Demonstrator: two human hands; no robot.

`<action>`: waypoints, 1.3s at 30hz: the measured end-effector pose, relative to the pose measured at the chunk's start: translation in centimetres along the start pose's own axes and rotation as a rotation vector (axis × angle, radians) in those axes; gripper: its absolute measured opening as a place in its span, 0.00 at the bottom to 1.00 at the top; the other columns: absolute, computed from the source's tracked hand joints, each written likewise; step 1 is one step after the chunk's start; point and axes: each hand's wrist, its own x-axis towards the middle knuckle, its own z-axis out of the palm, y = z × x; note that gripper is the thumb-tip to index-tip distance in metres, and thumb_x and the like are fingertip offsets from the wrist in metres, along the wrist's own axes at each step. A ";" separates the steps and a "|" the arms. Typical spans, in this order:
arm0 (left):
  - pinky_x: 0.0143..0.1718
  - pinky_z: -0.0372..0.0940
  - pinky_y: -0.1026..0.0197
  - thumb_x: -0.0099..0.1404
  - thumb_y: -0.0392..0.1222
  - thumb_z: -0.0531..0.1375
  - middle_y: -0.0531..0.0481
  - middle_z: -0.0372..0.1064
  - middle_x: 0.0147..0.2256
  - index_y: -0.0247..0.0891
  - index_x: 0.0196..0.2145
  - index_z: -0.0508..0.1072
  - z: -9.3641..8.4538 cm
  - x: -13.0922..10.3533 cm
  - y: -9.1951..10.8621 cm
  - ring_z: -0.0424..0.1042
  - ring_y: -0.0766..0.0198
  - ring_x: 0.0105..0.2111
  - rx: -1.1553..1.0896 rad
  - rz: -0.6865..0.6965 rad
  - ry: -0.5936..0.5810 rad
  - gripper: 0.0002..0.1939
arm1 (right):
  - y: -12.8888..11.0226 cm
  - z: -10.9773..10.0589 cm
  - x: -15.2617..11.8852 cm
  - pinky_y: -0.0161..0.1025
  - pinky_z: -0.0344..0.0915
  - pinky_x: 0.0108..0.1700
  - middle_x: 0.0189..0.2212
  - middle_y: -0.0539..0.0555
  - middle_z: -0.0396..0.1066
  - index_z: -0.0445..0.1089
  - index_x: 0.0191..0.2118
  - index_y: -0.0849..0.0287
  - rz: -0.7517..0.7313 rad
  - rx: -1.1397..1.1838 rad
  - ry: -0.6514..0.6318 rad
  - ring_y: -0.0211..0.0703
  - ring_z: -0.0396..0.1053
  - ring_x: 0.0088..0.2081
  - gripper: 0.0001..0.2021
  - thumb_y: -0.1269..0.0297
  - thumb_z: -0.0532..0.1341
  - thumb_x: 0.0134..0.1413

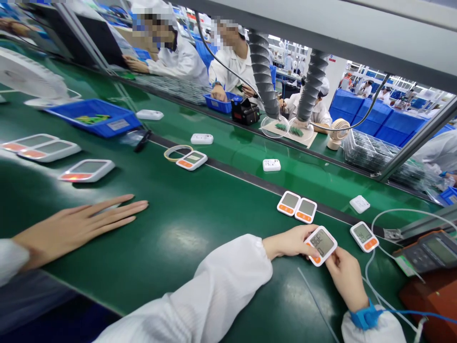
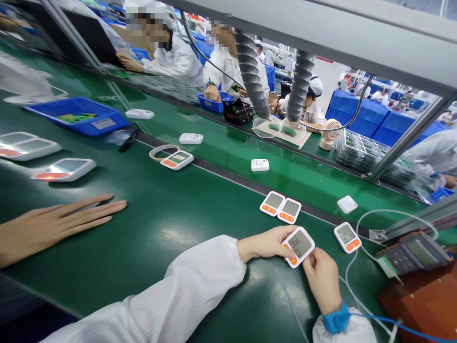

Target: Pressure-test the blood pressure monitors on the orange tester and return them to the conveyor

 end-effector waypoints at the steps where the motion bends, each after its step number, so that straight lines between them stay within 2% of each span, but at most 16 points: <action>1: 0.37 0.66 0.56 0.50 0.36 0.70 0.48 0.76 0.38 0.38 0.47 0.75 -0.3 0.0 0.1 0.74 0.55 0.37 0.011 0.010 0.008 0.24 | -0.2 0.0 -0.1 0.36 0.52 0.26 0.18 0.49 0.63 0.64 0.22 0.57 -0.029 -0.034 -0.037 0.40 0.60 0.21 0.17 0.55 0.55 0.59; 4: 0.32 0.65 0.62 0.48 0.38 0.71 0.48 0.75 0.37 0.36 0.52 0.72 -1.7 0.4 0.7 0.73 0.59 0.34 0.049 0.026 0.071 0.32 | -0.6 -0.1 -0.1 0.36 0.53 0.28 0.19 0.48 0.63 0.67 0.24 0.57 -0.101 -0.029 -0.181 0.39 0.61 0.22 0.15 0.59 0.54 0.59; 6: 0.29 0.63 0.65 0.49 0.41 0.70 0.48 0.74 0.37 0.35 0.55 0.69 -3.2 0.7 1.2 0.71 0.64 0.30 0.090 0.058 0.165 0.34 | -0.8 -0.2 -0.1 0.36 0.55 0.30 0.21 0.48 0.65 0.69 0.27 0.57 -0.111 -0.011 -0.204 0.39 0.64 0.24 0.15 0.59 0.53 0.62; 8: 0.30 0.64 0.65 0.51 0.43 0.70 0.46 0.74 0.39 0.35 0.55 0.68 -4.9 0.9 1.6 0.71 0.65 0.31 0.125 0.151 0.339 0.34 | -0.9 -0.2 0.0 0.36 0.56 0.30 0.22 0.48 0.65 0.70 0.28 0.56 -0.106 -0.013 -0.181 0.39 0.65 0.25 0.15 0.58 0.53 0.63; 11: 0.38 0.67 0.60 0.51 0.44 0.69 0.43 0.73 0.45 0.34 0.55 0.67 -7.6 1.0 2.0 0.72 0.61 0.37 0.152 0.321 0.667 0.34 | -0.8 -0.2 0.0 0.36 0.56 0.30 0.22 0.48 0.66 0.71 0.30 0.56 -0.105 -0.015 -0.170 0.39 0.65 0.25 0.15 0.58 0.53 0.63; 13: 0.39 0.67 0.60 0.49 0.44 0.69 0.43 0.73 0.44 0.35 0.53 0.68 -9.1 0.9 2.0 0.72 0.60 0.37 0.166 0.366 0.846 0.34 | -0.7 -0.1 0.0 0.36 0.57 0.30 0.22 0.48 0.66 0.72 0.30 0.56 -0.107 -0.012 -0.167 0.39 0.65 0.24 0.14 0.58 0.53 0.63; 17: 0.28 0.62 0.64 0.51 0.50 0.66 0.48 0.73 0.33 0.34 0.46 0.71 -11.2 0.7 2.3 0.67 0.67 0.25 0.151 0.315 1.025 0.27 | -0.7 -0.1 0.0 0.36 0.57 0.29 0.21 0.47 0.65 0.72 0.30 0.56 -0.106 -0.009 -0.118 0.39 0.63 0.23 0.15 0.57 0.54 0.63; 22: 0.22 0.57 0.65 0.57 0.60 0.56 0.52 0.65 0.23 0.33 0.35 0.69 -13.1 0.5 2.3 0.60 0.70 0.19 0.164 0.221 1.122 0.24 | -0.5 0.0 0.1 0.36 0.60 0.28 0.21 0.49 0.66 0.72 0.30 0.57 -0.050 0.069 -0.033 0.39 0.64 0.23 0.17 0.53 0.53 0.64; 25: 0.22 0.57 0.64 0.58 0.59 0.55 0.49 0.66 0.21 0.34 0.30 0.71 -13.4 0.3 2.2 0.62 0.66 0.20 0.304 0.142 1.112 0.23 | 0.3 -0.3 0.2 0.38 0.65 0.35 0.28 0.53 0.72 0.74 0.35 0.58 0.015 0.094 0.132 0.43 0.69 0.29 0.18 0.51 0.54 0.63; 29: 0.32 0.62 0.59 0.57 0.53 0.58 0.45 0.72 0.27 0.36 0.28 0.76 -12.9 -0.1 2.3 0.69 0.57 0.30 0.630 0.076 1.096 0.17 | 2.1 -1.6 1.1 0.46 0.66 0.47 0.38 0.59 0.74 0.73 0.43 0.59 0.060 0.023 0.455 0.51 0.71 0.40 0.18 0.50 0.55 0.61; 32: 0.45 0.62 0.53 0.58 0.50 0.58 0.40 0.73 0.37 0.37 0.37 0.78 -12.5 -0.4 2.3 0.69 0.47 0.44 0.860 0.068 1.097 0.17 | 4.0 -2.5 1.9 0.54 0.61 0.56 0.49 0.65 0.70 0.70 0.52 0.63 0.056 -0.121 0.588 0.59 0.66 0.52 0.23 0.50 0.55 0.59; 34: 0.52 0.60 0.47 0.59 0.49 0.57 0.36 0.71 0.44 0.35 0.44 0.78 -12.4 -0.4 2.2 0.65 0.42 0.50 0.970 0.065 1.106 0.20 | 5.5 -2.7 2.4 0.58 0.55 0.61 0.57 0.71 0.63 0.64 0.59 0.68 0.063 -0.204 0.611 0.64 0.59 0.60 0.31 0.49 0.55 0.58; 36: 0.56 0.57 0.44 0.61 0.49 0.56 0.33 0.69 0.48 0.33 0.46 0.77 -12.5 -0.3 2.1 0.64 0.39 0.52 1.043 0.053 1.097 0.22 | 6.9 -2.4 2.6 0.60 0.52 0.62 0.61 0.73 0.58 0.57 0.64 0.71 0.090 -0.220 0.577 0.66 0.54 0.63 0.37 0.47 0.56 0.57; 39: 0.58 0.56 0.40 0.62 0.49 0.56 0.30 0.65 0.53 0.31 0.49 0.75 -12.0 0.0 2.1 0.61 0.37 0.56 1.113 0.043 1.115 0.23 | 8.5 -1.9 2.7 0.60 0.56 0.59 0.59 0.73 0.60 0.56 0.65 0.71 0.142 -0.207 0.502 0.67 0.57 0.61 0.38 0.45 0.55 0.57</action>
